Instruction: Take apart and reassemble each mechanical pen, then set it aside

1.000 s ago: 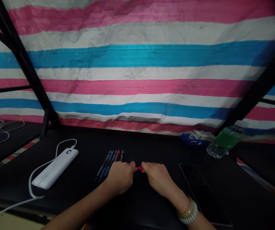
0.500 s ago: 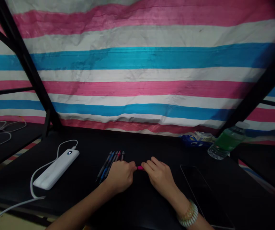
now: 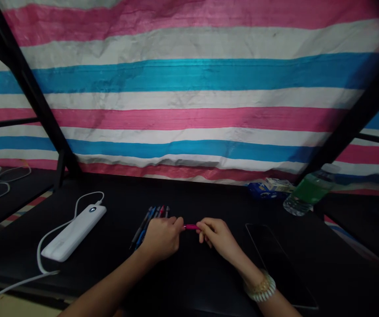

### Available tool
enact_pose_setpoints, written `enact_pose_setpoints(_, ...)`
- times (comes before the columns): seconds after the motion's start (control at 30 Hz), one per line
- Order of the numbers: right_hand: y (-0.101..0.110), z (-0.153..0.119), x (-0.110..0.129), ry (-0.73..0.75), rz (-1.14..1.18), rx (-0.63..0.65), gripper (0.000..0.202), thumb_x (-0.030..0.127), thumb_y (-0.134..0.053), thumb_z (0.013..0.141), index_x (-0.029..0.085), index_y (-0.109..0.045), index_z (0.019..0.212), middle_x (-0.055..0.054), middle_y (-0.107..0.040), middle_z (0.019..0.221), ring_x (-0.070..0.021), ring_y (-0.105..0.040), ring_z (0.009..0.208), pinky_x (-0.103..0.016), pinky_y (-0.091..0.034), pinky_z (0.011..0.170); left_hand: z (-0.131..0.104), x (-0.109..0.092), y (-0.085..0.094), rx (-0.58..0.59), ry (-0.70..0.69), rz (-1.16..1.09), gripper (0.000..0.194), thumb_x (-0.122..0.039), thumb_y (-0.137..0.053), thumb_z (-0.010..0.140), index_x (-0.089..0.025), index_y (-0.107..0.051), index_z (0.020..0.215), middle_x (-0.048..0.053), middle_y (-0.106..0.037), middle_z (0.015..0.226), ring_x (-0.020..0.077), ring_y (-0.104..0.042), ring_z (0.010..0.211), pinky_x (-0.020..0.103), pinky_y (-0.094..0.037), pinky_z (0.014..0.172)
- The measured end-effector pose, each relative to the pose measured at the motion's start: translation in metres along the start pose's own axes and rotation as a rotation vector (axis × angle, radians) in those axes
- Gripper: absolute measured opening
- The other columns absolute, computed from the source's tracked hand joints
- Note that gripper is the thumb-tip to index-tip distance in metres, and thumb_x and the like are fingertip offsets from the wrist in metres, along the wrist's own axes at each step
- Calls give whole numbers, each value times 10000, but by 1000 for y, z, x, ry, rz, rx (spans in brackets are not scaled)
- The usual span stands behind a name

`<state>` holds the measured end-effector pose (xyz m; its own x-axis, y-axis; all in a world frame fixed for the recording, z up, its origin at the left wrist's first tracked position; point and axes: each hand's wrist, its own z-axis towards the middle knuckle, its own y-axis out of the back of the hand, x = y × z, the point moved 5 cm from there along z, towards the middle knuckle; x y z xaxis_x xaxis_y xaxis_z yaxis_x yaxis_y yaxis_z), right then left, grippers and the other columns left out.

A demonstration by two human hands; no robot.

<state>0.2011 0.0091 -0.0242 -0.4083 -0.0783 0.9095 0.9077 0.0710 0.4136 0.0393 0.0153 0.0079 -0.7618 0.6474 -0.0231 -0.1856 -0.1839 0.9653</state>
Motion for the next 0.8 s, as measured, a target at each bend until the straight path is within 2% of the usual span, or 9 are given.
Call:
enact_pose_setpoints(0.17, 2, 1, -1, 18, 119, -76, 143, 308, -646, 764, 166, -657, 762, -4, -666, 583, -96, -494, 395, -219, -387, 406, -1, 3, -2, 24, 34, 0, 187, -234, -413, 925, -185, -569, 834, 43, -679, 730, 204, -633, 599, 280, -306, 490)
enact_pose_setpoints(0.27, 2, 3, -1, 12, 193, -52, 222, 336, -732, 683, 174, -648, 810, -8, -681, 662, -112, -543, 464, -224, -429, 419, -1, 3, -2, -9, 18, -4, 193, -234, -406, 930, -188, -568, 834, 39, -671, 733, 197, -624, 601, 283, -310, 496)
enact_pose_setpoints(0.33, 0, 4, -4, -59, 267, 14, 348, 476, -718, 691, 167, -636, 828, -40, -694, 714, -133, -573, 515, -225, -431, 404, -1, 2, -1, -42, -4, -4, 202, -238, -404, 934, -188, -565, 823, 38, -660, 729, 189, -613, 603, 283, -315, 501)
enact_pose_setpoints(0.43, -1, 4, -7, -154, 265, 86, 520, 656, -522, 791, 152, -592, 679, -59, -651, 595, -123, -539, 480, -209, -375, 385, -1, 0, 0, -75, -41, -4, 202, -238, -414, 933, -188, -562, 804, 33, -641, 707, 175, -592, 588, 281, -317, 500)
enact_pose_setpoints(0.5, 1, 3, -4, -121, 216, 94, 500, 630, -528, 807, 161, -558, 637, -27, -602, 550, -103, -503, 471, -194, -347, 395, -1, 0, 0, -88, -52, 5, 199, -237, -421, 930, -186, -561, 799, 32, -633, 697, 173, -584, 581, 281, -314, 497)
enact_pose_setpoints(0.57, 3, 1, 1, -65, 217, 98, 391, 551, -655, 750, 168, -577, 747, -8, -605, 643, -111, -524, 543, -183, -361, 409, -1, 0, 0, -94, -49, 12, 209, -241, -418, 933, -185, -558, 789, 31, -627, 691, 174, -580, 577, 282, -309, 495)
enact_pose_setpoints(0.63, 1, -1, 3, -74, 255, 140, 395, 540, -677, 732, 173, -586, 848, -20, -615, 749, -128, -553, 614, -183, -384, 411, -1, 1, 1, -99, -43, 8, 218, -240, -411, 937, -183, -554, 782, 31, -624, 689, 173, -580, 580, 284, -311, 498)
enact_pose_setpoints(0.73, -3, -3, 2, -147, 267, 210, 456, 605, -536, 810, 156, -574, 733, -34, -605, 706, -118, -544, 579, -183, -371, 403, -2, 1, 2, -111, -49, -17, 222, -240, -398, 945, -183, -547, 790, 30, -627, 708, 163, -582, 597, 282, -327, 512)
enact_pose_setpoints(0.8, -2, -2, 2, -153, 287, 188, 423, 579, -595, 779, 164, -550, 708, -5, -581, 664, -104, -528, 551, -178, -362, 411, -2, 1, 4, -117, -52, -34, 224, -252, -389, 951, -182, -542, 803, 33, -630, 736, 161, -585, 624, 278, -344, 534)
